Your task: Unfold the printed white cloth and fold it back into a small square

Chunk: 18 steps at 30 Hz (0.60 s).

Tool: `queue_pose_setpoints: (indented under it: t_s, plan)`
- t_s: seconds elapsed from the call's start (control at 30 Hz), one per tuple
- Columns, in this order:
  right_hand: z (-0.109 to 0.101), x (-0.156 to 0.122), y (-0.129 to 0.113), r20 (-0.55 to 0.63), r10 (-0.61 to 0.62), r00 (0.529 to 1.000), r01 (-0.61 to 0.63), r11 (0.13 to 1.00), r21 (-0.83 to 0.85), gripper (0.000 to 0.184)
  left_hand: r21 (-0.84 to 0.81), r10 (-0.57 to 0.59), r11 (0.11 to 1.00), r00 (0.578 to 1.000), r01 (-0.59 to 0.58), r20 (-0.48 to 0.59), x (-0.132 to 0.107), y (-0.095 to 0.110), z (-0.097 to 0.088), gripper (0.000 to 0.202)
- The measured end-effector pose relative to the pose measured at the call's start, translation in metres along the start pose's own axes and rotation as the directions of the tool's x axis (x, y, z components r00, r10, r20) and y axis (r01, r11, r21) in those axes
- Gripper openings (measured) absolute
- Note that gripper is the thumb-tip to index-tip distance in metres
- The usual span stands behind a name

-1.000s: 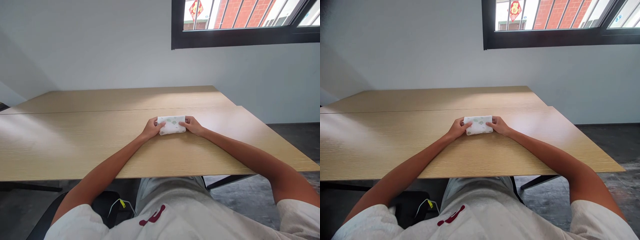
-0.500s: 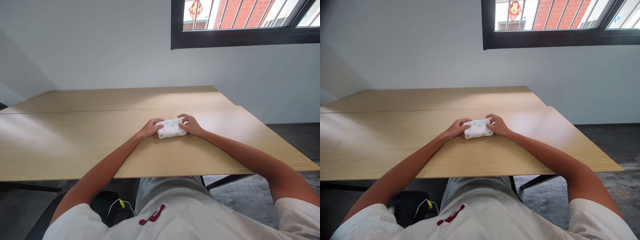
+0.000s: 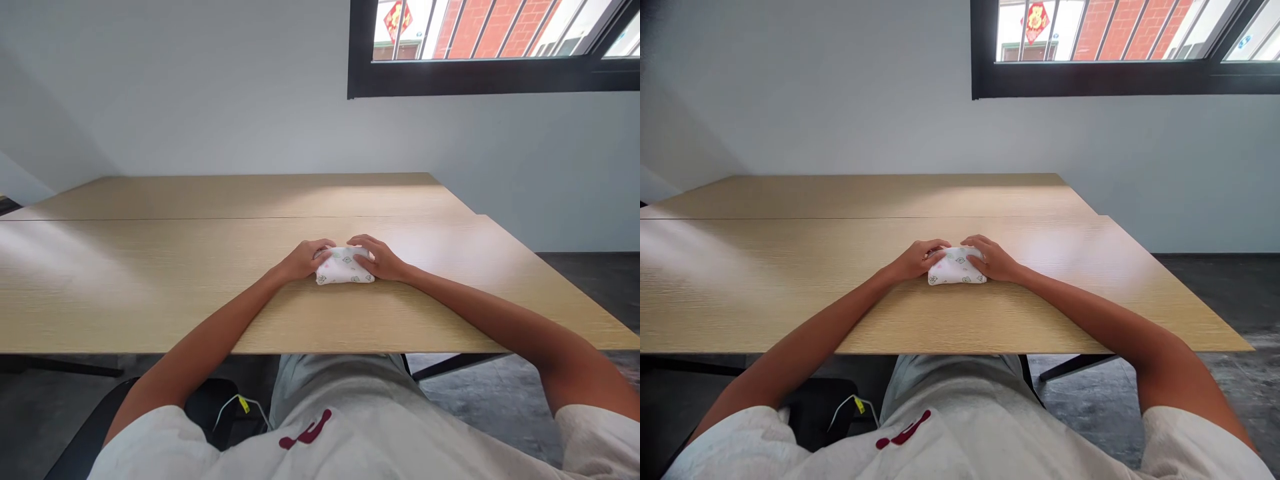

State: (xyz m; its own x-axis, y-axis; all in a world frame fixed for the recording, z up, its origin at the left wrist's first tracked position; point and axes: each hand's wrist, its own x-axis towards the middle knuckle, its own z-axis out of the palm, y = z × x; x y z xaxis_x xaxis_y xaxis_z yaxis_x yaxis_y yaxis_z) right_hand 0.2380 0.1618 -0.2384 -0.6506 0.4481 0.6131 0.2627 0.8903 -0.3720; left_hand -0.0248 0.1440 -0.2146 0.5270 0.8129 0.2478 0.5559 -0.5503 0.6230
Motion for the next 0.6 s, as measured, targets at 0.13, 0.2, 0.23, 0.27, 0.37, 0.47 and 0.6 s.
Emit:
queue_pose_setpoints:
  t_s: [0.13, 0.2, 0.23, 0.27, 0.37, 0.47, 0.6]
  plan:
    - [-0.005, 0.002, -0.011, 0.142, -0.186, 0.972, 0.184, 0.982, 0.029, 0.052, 0.058, 0.023, 0.998, 1.0, -0.022, -0.016, -0.002, 0.002, 0.004, 0.035]
    - [-0.006, 0.003, -0.013, 0.209, -0.214, 0.954, 0.217, 0.976, 0.008, 0.058, 0.087, 0.046, 0.995, 0.999, -0.045, -0.012, -0.002, 0.002, 0.006, 0.032]
    - [-0.005, 0.003, -0.012, 0.24, -0.211, 0.948, 0.219, 0.976, -0.009, 0.059, 0.098, 0.064, 0.993, 0.998, -0.062, -0.018, -0.002, 0.001, 0.007, 0.031]
    - [-0.004, 0.003, -0.012, 0.266, -0.2, 0.943, 0.215, 0.976, -0.03, 0.058, 0.112, 0.088, 0.99, 0.995, -0.083, -0.038, -0.002, 0.0, 0.008, 0.03]
    - [-0.001, 0.0, -0.007, 0.296, -0.15, 0.943, 0.186, 0.978, -0.097, 0.055, 0.217, 0.211, 0.96, 0.967, -0.178, -0.14, 0.0, -0.001, 0.008, 0.027]
    - [0.003, -0.005, 0.0, 0.305, -0.087, 0.948, 0.149, 0.971, -0.187, 0.054, 0.334, 0.384, 0.889, 0.907, -0.313, -0.172, 0.001, 0.013, 0.003, 0.022]
    - [0.007, -0.009, 0.007, 0.307, -0.067, 0.949, 0.151, 0.953, -0.261, 0.056, 0.191, 0.556, 0.821, 0.829, -0.537, -0.057, -0.024, 0.076, 0.004, 0.023]
